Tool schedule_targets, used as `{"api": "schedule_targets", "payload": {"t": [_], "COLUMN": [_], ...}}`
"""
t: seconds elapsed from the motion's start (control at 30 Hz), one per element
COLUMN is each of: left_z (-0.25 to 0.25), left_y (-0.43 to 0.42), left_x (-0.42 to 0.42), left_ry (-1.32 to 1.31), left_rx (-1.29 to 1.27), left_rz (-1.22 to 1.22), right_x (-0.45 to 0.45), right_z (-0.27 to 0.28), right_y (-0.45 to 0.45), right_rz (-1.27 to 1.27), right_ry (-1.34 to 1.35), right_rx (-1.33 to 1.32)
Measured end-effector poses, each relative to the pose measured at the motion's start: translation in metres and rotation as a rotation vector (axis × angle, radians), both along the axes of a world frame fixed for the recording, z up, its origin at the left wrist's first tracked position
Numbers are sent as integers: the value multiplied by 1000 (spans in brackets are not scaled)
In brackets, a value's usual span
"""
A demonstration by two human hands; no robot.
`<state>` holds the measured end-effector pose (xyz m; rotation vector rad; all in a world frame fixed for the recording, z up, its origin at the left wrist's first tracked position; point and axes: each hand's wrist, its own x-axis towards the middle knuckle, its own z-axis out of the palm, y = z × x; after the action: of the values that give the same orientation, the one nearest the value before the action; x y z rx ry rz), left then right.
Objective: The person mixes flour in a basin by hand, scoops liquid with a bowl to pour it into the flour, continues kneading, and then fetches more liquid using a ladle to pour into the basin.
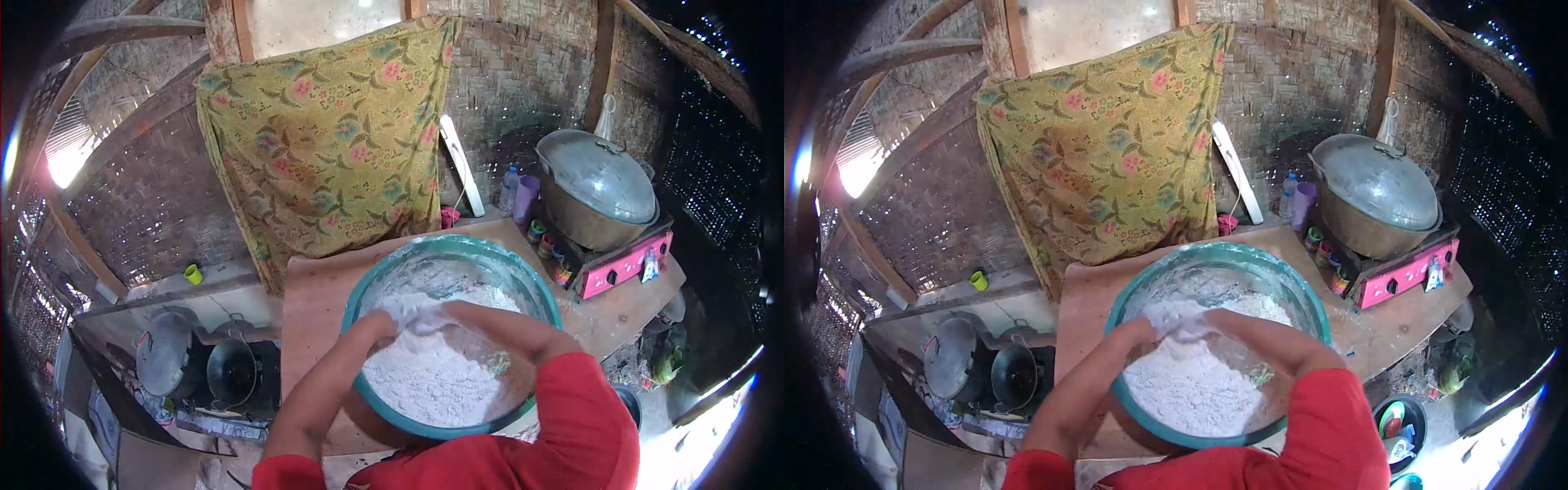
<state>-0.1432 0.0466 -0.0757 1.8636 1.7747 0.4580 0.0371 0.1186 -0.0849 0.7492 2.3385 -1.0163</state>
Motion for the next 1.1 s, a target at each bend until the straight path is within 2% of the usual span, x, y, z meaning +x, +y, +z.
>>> {"api": "schedule_targets", "payload": {"t": [0.1,0.17,0.2,0.3,0.33,0.37,0.4,0.43,0.5,0.53,0.6,0.7,0.8,0.87,0.93,0.97,1.0,1.03,1.07,1.1], "left_z": [19,48,55,21,1,-14,-17,-8,20,-60,-44,-26,10,45,84,96,97,95,101,89], "left_y": [-41,-79,-94,-107,-93,-73,-54,-31,0,50,63,52,11,-24,-61,-78,-92,-100,-103,-94], "left_x": [20,49,63,112,127,140,151,159,161,156,129,72,23,15,25,37,51,61,70,70], "left_ry": [64,45,65,318,389,445,499,554,588,563,587,493,352,274,247,325,504,653,789,677], "left_rx": [-122,-155,-177,-252,-261,-250,-215,-176,-199,-147,-94,-254,-443,-476,-410,-347,-283,-253,-334,-304], "left_rz": [-297,-497,-576,-625,-605,-583,-568,-549,-453,-318,-380,-542,-740,-844,-927,-948,-932,-892,-760,-670], "right_x": [49,96,115,149,156,160,164,166,158,152,138,114,101,104,101,98,93,86,80,73], "right_z": [37,147,153,137,110,77,44,12,-8,-11,-17,2,82,141,162,162,136,89,59,32], "right_y": [-47,-128,-139,-144,-122,-103,-84,-58,-22,-11,-3,-33,-104,-153,-182,-191,-193,-186,-175,-157], "right_rz": [231,256,228,201,29,-89,-209,-272,-405,-444,-464,-338,-127,-33,2,36,34,25,6,-19], "right_ry": [-40,24,0,-142,-232,-268,-300,-285,-239,-198,-112,5,130,225,118,16,17,-97,-146,-172], "right_rx": [-46,516,496,594,452,419,391,484,449,395,287,164,178,270,308,346,336,403,452,493]}}
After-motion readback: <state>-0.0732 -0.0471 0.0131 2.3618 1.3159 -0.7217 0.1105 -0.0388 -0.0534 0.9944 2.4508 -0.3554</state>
